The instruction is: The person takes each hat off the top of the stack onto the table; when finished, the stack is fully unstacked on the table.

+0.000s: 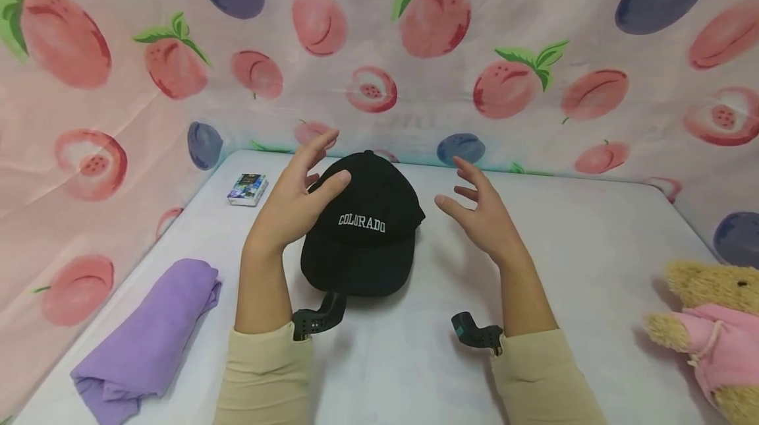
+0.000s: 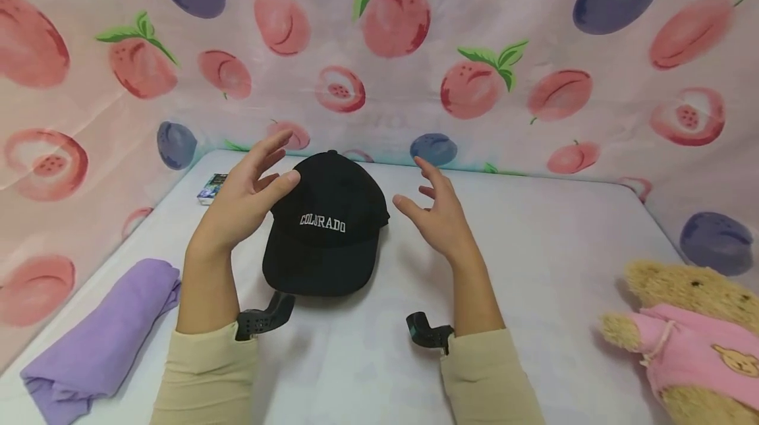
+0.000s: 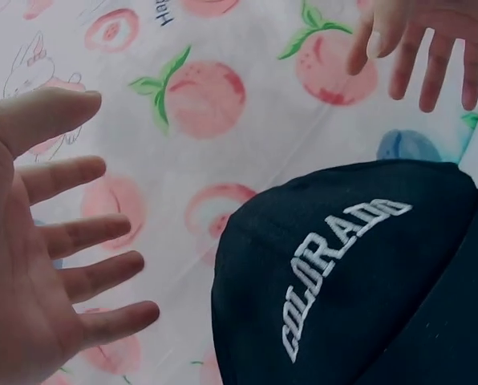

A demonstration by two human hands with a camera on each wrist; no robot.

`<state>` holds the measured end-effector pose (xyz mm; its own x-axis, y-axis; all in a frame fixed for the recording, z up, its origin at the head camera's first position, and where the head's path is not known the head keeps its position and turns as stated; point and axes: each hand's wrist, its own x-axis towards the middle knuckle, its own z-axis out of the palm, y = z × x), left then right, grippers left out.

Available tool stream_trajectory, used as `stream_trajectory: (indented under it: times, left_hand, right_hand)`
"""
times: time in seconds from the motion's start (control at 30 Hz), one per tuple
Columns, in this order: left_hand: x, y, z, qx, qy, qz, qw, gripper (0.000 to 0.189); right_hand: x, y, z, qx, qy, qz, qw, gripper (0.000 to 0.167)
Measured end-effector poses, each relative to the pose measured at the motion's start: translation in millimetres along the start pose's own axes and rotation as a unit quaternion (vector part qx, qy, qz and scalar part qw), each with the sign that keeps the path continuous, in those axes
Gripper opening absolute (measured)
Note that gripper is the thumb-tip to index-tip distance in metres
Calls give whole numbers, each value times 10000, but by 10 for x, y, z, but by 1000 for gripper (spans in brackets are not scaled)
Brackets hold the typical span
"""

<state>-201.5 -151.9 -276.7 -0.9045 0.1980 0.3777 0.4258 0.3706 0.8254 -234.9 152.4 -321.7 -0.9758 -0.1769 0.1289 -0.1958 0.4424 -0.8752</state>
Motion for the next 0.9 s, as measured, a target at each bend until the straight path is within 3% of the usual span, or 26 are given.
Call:
stream_trajectory:
  times: [0.1,0.23,0.33,0.6,0.9]
  left_hand:
    - [-5,-42,-42,-240,-182,-390,9988,63]
    - [-19,-128,-87,-790,-363,-972,9915,62]
    - [-43,-184,-116,-970,-349,-1176,9877,62]
    - [-93,-302,-167,-499,-350,-1733,9830,61]
    - [-73,-393,-184,-129,-487,-2377,9700,68]
  right_hand:
    - [1,-9,19,53,-77,-55,9999,78]
    - [-8,-8,25,80,-244,-159,9995,77]
    - [-38,-17,0,169,-374,-199,9990,75]
    - [-92,-46,33,523,-522,-189,9971,70]
    - [-31,-40,295,969,-665,7,9931,66]
